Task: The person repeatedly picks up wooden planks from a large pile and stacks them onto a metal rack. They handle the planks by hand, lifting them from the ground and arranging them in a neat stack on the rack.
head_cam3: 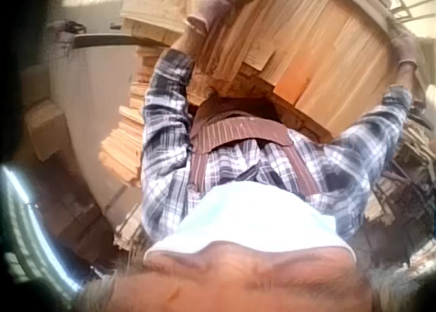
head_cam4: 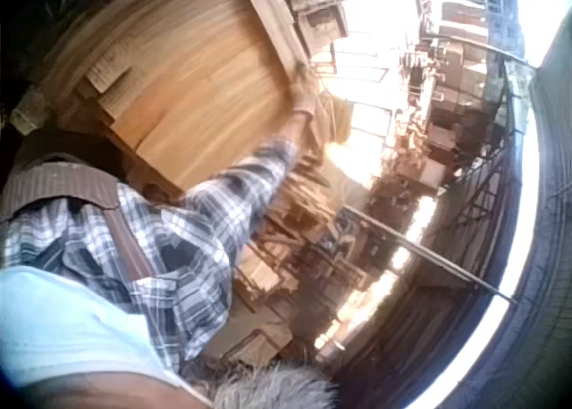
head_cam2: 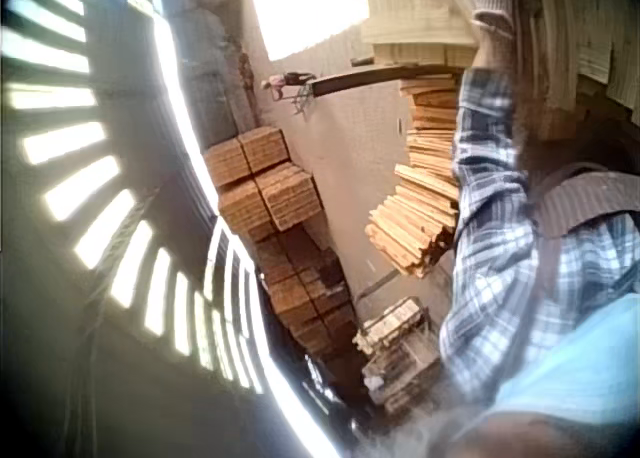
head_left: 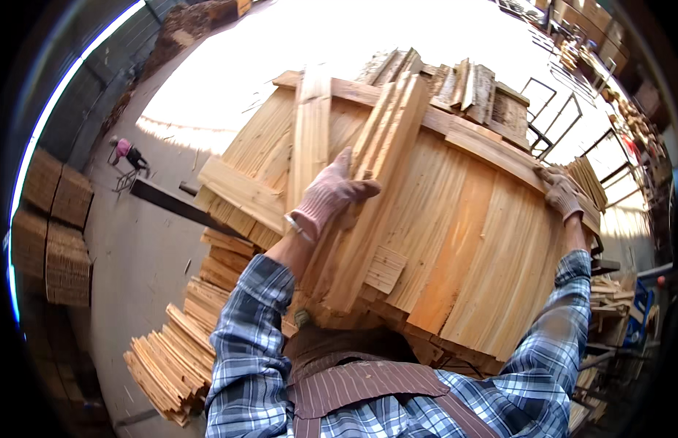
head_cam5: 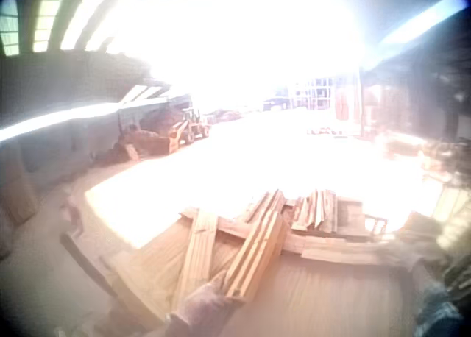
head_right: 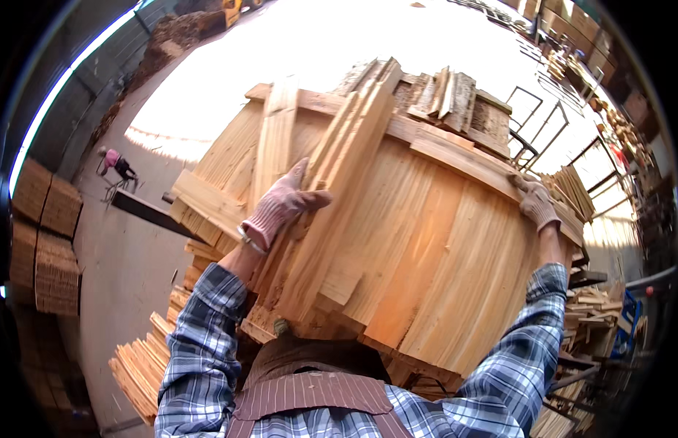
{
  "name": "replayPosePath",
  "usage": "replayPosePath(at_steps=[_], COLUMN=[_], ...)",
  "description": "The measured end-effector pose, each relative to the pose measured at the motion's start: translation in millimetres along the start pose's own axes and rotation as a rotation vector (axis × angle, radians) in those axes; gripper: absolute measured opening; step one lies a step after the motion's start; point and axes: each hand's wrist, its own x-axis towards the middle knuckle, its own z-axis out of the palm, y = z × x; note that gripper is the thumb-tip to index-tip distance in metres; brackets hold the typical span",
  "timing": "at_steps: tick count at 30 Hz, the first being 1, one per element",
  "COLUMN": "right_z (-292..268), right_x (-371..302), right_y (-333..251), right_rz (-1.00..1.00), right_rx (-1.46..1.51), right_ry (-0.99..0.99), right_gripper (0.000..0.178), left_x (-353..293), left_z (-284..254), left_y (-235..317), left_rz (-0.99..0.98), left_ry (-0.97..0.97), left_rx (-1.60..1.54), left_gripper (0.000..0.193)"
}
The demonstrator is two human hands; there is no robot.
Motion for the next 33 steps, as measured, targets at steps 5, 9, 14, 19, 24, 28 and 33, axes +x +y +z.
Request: replayPosePath(at_steps=[5, 9, 14, 19, 24, 28, 33], right_z=[-6.2, 21.3, 84.8, 79.8, 78.7, 80.4, 72.6], right_x=[-16.0, -17.2, 45.7, 61.5, 49.7, 51.0, -9.8], right_y=[-40.2, -201.4, -297.5, -297.3, -319.3, -319.3, -402.5], right_rz=[-0.092, 0.054, 0.198, -0.288, -0.012, 0.13, 0.358], right_rx=[0.279, 0.895, 1.334, 0.717, 1.136, 1.365, 1.465], right_ry=[0.013, -0.256, -0.785, -0.494, -0.548, -0.658, -0.485], right_gripper=[0.054, 0.064, 0.069, 0.067, 0.052, 0.044, 0.064], left_x=[-14.9, 22.4, 66.9, 1.3, -10.9, 30.2, 11.0], left_z=[-4.7, 2.9, 24.2, 5.9, -7.0, 2.8, -10.0], left_y=[15.0, -16.1, -37.4, -28.4, -26.0, -28.6, -24.6], left_rz=[0.002, 0.073, 0.201, 0.231, 0.214, 0.207, 0.189], left_ry=[0.061, 0.099, 0.07, 0.116, 0.098, 0.036, 0.034], left_rx=[0.383, 0.418, 0.41, 0.411, 0.349, 0.332, 0.347], left_gripper=[0.09, 0.105, 0.116, 0.121, 0.118, 0.107, 0.089])
